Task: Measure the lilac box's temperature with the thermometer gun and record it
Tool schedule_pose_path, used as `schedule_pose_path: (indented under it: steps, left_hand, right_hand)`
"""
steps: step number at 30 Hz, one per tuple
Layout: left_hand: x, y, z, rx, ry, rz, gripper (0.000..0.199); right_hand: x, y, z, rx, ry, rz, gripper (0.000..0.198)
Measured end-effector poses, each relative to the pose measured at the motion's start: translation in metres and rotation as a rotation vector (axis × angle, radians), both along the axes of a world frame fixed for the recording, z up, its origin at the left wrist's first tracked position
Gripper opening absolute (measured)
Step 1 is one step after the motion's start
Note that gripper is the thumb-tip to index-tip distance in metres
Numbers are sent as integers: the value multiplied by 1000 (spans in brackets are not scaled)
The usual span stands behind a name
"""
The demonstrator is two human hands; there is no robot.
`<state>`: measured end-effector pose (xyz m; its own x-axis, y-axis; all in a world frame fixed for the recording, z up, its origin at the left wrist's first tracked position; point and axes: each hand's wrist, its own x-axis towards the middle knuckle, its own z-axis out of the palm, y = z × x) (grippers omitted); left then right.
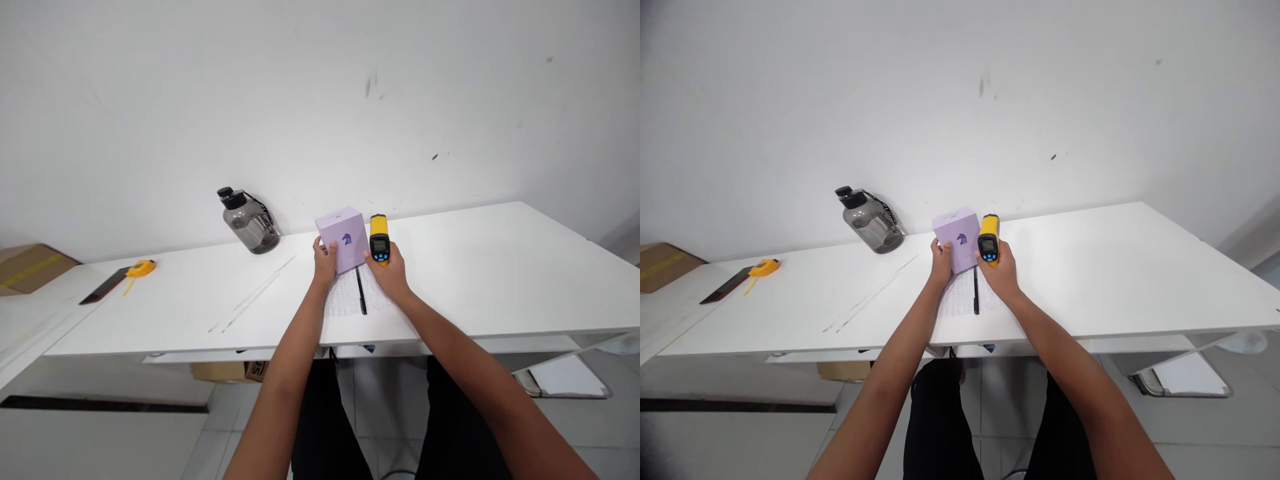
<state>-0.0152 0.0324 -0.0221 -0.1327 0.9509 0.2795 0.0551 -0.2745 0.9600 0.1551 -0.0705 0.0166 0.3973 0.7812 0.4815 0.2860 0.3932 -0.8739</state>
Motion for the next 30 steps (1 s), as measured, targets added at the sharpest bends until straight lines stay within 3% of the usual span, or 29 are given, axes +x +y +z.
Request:
schedule_pose_path:
  steps: [10,24,30]
  left_hand:
    - [0,-4,4,-22,34,-10,89]
    - [3,-8,10,4,81,9,74]
    - [3,-9,12,1,77,3,80]
  right_hand:
    - [2,3,0,-128,171,-50,37]
    - [4,2,0,-156,251,-33,39]
    - [5,5,-3,-148,288,-24,42]
